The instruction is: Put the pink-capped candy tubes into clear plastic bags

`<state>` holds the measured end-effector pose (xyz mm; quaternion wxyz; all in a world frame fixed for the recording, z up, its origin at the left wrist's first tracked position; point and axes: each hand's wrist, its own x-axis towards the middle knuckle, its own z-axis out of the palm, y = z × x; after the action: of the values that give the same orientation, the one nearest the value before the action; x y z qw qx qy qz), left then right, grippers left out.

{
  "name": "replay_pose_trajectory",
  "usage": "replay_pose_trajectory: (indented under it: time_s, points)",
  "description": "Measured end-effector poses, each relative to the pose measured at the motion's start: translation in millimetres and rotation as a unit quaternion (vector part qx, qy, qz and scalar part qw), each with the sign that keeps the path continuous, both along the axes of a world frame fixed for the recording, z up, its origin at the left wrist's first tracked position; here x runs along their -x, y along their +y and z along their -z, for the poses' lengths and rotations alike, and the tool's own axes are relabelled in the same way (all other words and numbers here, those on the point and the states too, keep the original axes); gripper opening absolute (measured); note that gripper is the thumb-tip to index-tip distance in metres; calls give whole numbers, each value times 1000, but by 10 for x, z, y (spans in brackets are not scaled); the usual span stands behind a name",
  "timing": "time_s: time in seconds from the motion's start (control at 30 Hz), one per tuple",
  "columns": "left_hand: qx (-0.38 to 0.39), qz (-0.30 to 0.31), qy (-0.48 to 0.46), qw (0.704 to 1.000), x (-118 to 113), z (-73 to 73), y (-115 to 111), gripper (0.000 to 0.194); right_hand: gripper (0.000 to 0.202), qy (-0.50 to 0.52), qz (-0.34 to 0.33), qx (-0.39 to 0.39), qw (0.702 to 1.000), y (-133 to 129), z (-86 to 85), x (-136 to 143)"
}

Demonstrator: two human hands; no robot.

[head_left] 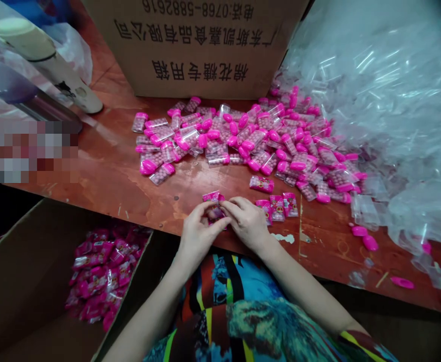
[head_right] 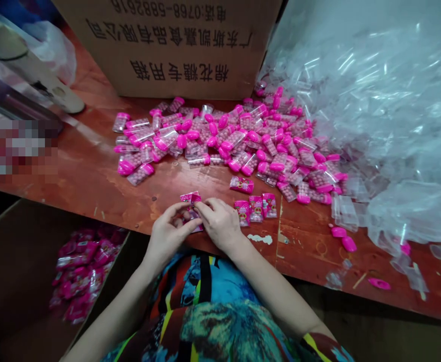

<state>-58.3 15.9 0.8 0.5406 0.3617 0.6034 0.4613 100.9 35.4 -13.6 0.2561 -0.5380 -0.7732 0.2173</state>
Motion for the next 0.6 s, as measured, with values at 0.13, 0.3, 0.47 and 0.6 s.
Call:
replay_pose_trajectory:
  time_s: [0.13,0.3,0.47,0.6]
  points:
    - [53,2,-136,989,-91,-57,125,23,23,184,48,69,979,-17,4,-41]
    - [78,-4,-167,983,-239,-42,64,24,29,311,92,124,938,-70,97,-126]
    - [72,12,-173,982,-330,16,-40,28,32,309,60,119,942,-150,137,-205]
    - [65,-19,-182,981,-333,19,-67,30,38,365,86,163,913,-145,162,-150]
